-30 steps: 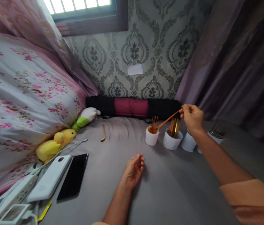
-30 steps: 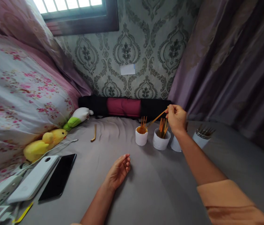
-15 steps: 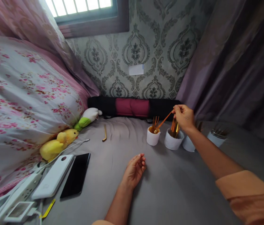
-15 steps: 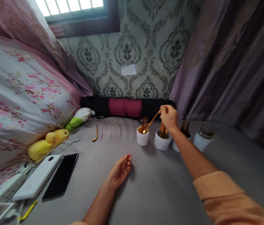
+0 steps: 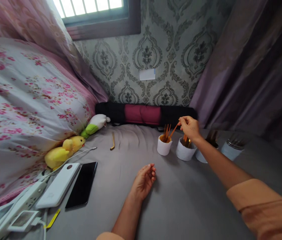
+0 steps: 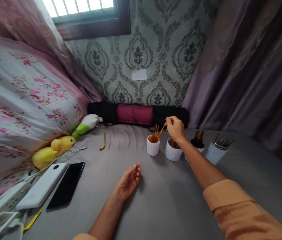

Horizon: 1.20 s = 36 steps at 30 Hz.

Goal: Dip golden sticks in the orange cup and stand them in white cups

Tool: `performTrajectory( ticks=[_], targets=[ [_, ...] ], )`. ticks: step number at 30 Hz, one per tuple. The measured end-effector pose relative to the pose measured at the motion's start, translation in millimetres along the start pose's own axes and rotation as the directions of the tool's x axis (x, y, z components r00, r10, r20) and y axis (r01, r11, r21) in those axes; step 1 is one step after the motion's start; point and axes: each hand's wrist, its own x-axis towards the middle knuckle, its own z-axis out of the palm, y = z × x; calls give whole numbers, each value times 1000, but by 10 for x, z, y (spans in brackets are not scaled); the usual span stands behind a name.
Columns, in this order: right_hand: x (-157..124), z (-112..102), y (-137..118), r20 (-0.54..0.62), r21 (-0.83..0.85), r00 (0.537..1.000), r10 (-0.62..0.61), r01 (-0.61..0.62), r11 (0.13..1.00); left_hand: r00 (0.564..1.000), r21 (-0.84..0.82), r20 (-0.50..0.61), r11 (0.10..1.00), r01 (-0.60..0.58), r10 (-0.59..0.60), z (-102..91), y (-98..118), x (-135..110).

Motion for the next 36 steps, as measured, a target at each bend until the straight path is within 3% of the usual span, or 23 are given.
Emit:
performTrajectory(
  ticks=[22, 36],
  targets=[
    [-67, 72, 46, 253, -174, 967, 16, 30, 984, 1000, -1, -8, 1000, 0, 0, 8, 2, 6],
    [-157, 150, 98, 259, -173, 965, 43, 2, 985, 1000, -7, -7, 1000, -2, 2, -10, -6, 17]
  ],
)
